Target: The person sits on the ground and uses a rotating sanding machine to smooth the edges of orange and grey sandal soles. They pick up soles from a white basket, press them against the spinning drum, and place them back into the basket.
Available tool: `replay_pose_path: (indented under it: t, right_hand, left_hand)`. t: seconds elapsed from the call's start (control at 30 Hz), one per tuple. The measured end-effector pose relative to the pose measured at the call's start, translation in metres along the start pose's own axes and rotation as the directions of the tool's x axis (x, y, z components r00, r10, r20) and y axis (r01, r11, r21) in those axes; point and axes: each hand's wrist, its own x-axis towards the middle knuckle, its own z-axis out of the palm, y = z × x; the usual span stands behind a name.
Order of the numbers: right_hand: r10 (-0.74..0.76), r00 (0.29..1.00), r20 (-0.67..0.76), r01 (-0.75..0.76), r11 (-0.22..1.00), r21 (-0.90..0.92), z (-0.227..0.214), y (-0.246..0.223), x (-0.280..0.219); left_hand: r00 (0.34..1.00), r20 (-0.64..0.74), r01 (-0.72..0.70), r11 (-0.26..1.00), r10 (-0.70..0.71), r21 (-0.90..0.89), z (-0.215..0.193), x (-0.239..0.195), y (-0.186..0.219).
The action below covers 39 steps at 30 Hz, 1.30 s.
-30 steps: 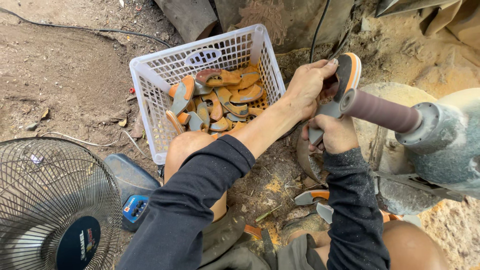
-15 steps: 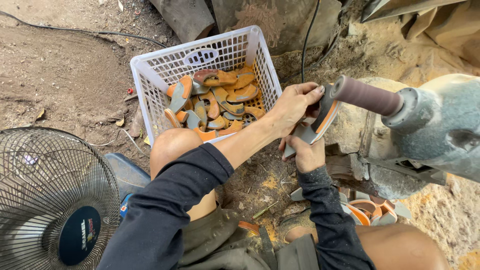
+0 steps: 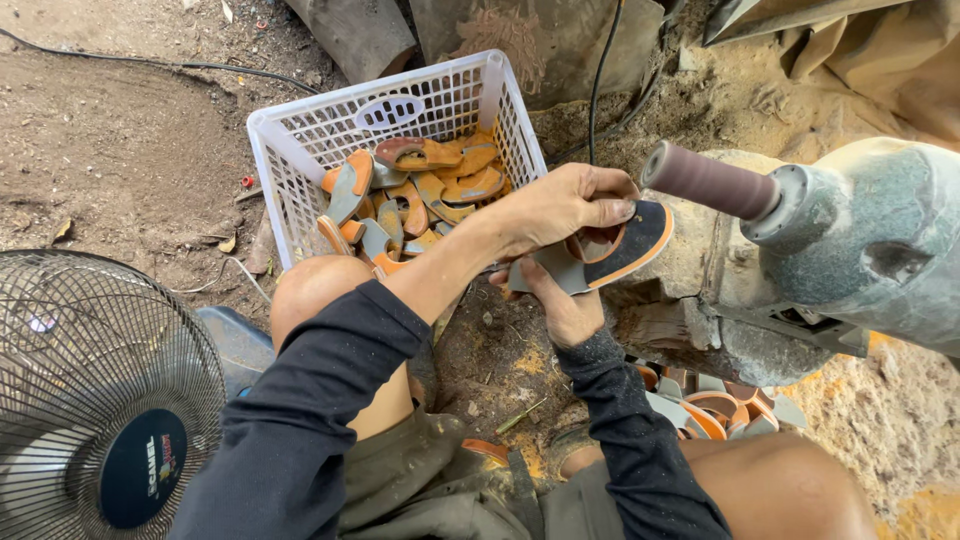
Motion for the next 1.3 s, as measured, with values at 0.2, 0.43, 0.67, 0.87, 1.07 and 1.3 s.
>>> replay_pose_path:
  t: [0.2, 0.43, 0.67, 0.87, 1.07, 1.3]
  right_hand:
    - [0.054, 0.999, 0.005, -0.054, 0.996, 0.064, 0.009, -0.005, 0.010]
    - [0.064, 0.997, -0.030, -0.061, 0.993, 0.103, 0.009, -0.008, 0.008]
    - [0.122, 0.990, -0.065, -0.108, 0.976, 0.190, -0.002, -0.016, 0.009]
    - [0.207, 0.976, -0.072, -0.181, 0.946, 0.269, -0.016, -0.024, 0.022]
    - [0.280, 0.952, -0.120, -0.246, 0.940, 0.236, -0.029, -0.035, 0.036]
    - [0.296, 0.944, -0.145, -0.267, 0.945, 0.189, -0.035, -0.048, 0.053]
  left_hand:
    - [1.000, -0.015, -0.024, 0.998, 0.025, 0.054, -0.004, 0.004, 0.007]
    - [0.996, -0.083, -0.021, 0.999, 0.019, -0.027, -0.008, 0.011, -0.010]
    - [0.989, -0.127, -0.090, 0.994, 0.081, -0.066, -0.009, 0.022, -0.018]
    - [0.971, -0.235, -0.095, 0.978, 0.050, -0.185, -0.007, 0.023, -0.014]
    - [0.949, -0.306, -0.171, 0.944, 0.081, -0.283, -0.010, 0.043, -0.015]
    - [0.933, -0.353, -0.196, 0.917, 0.066, -0.348, -0.019, 0.062, -0.016]
